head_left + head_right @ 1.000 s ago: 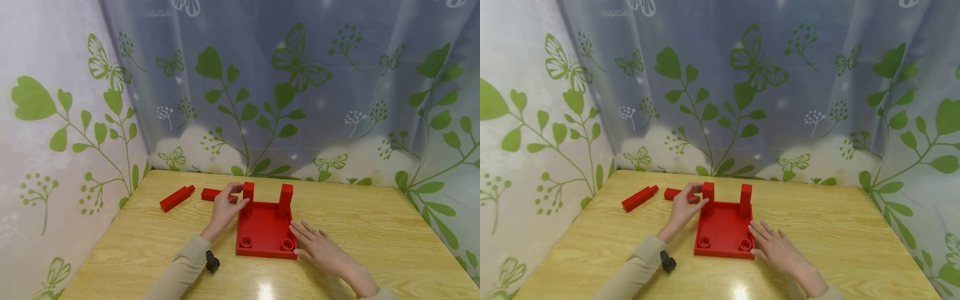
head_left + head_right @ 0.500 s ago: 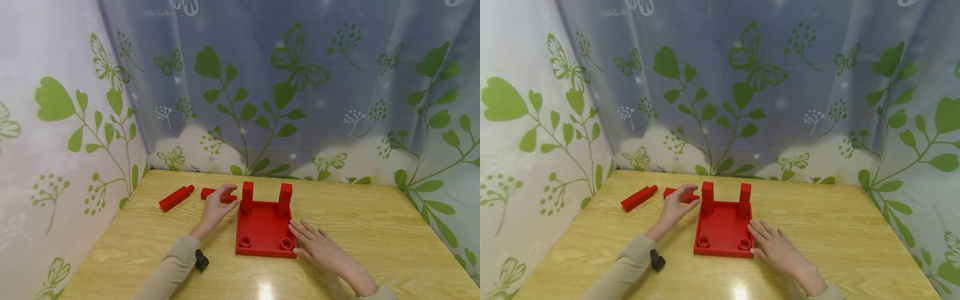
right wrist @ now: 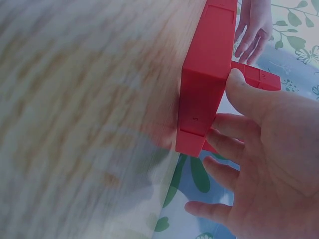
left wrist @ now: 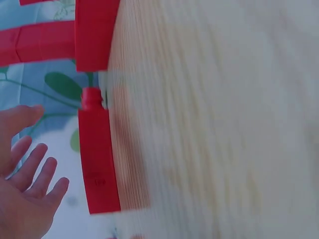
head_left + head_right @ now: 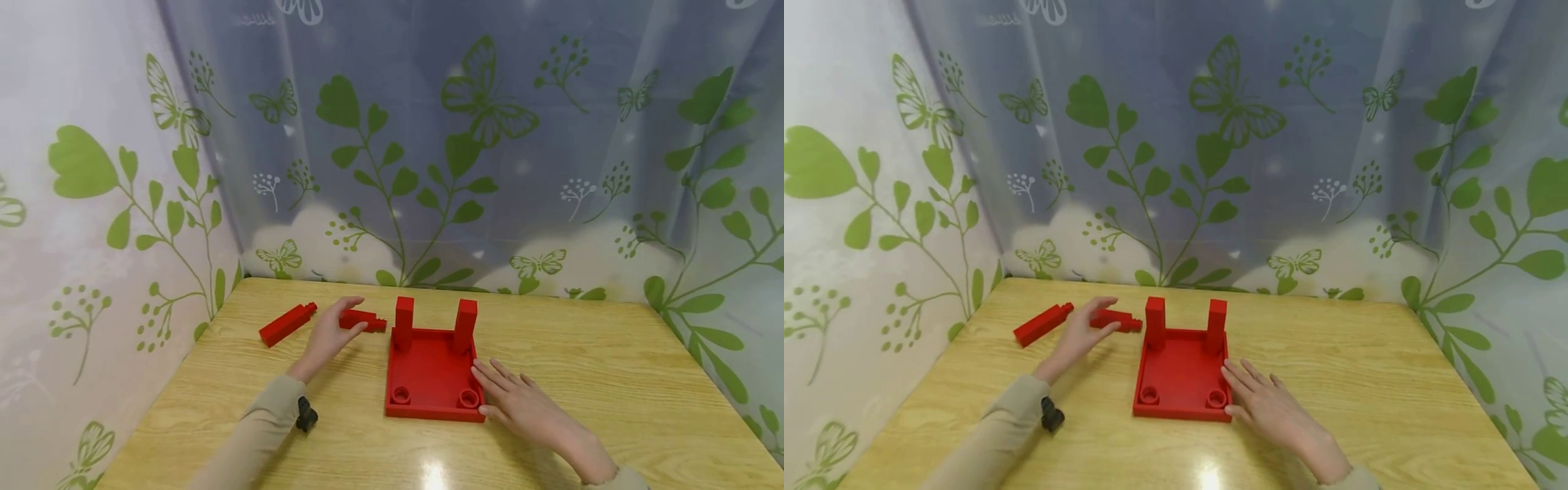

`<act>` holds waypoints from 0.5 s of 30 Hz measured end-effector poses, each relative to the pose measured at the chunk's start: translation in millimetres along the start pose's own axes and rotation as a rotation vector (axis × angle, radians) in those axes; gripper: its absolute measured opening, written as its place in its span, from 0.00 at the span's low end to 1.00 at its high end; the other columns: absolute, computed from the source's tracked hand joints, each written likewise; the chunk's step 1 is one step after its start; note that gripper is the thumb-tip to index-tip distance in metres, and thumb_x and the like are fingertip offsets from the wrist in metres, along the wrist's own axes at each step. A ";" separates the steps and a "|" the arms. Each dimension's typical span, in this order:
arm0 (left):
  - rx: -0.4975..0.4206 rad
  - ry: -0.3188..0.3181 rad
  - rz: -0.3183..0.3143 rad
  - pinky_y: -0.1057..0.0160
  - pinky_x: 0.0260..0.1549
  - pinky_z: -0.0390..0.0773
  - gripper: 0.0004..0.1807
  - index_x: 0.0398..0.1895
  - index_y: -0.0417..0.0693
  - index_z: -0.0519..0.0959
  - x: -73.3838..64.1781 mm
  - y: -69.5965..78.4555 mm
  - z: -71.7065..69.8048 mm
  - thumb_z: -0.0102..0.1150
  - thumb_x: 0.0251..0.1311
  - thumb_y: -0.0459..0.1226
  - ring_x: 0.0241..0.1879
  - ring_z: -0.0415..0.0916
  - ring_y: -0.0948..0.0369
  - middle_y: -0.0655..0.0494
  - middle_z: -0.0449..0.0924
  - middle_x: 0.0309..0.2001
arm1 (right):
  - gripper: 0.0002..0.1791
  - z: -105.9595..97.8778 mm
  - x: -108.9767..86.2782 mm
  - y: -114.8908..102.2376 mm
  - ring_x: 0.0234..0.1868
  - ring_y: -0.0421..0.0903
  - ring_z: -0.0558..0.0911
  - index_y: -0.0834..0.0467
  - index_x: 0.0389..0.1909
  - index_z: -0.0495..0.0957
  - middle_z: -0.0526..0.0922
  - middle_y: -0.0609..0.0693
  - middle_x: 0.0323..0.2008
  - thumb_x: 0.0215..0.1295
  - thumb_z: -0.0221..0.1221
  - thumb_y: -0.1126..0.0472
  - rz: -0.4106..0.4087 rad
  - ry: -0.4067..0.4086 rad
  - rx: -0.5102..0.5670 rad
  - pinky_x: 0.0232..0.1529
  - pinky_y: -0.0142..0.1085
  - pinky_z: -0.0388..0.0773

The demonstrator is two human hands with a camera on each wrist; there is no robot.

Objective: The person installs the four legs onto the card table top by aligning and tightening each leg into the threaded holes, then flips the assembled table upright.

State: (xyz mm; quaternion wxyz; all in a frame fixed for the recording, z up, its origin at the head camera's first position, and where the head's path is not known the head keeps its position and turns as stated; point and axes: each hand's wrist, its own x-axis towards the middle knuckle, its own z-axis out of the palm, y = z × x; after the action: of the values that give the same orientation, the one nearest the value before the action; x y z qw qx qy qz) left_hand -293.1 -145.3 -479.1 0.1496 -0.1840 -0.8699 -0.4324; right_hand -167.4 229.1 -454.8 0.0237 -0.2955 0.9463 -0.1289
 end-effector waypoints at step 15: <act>0.171 -0.107 -0.071 0.42 0.62 0.73 0.29 0.64 0.40 0.76 10.8 -28.6 -25.0 0.72 0.59 0.34 0.63 0.73 0.43 0.41 0.77 0.63 | 0.36 0.7 1.0 0.8 0.75 0.64 0.60 0.61 0.76 0.62 0.62 0.58 0.76 0.76 0.52 0.44 -0.009 0.000 -0.002 0.62 0.72 0.64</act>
State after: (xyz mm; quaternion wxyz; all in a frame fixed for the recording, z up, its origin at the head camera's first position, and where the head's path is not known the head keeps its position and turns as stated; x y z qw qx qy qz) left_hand -313.0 -179.4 -480.0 0.1026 -0.1623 -0.9164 -0.3512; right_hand -168.6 229.0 -455.6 0.0229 -0.3000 0.9450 -0.1282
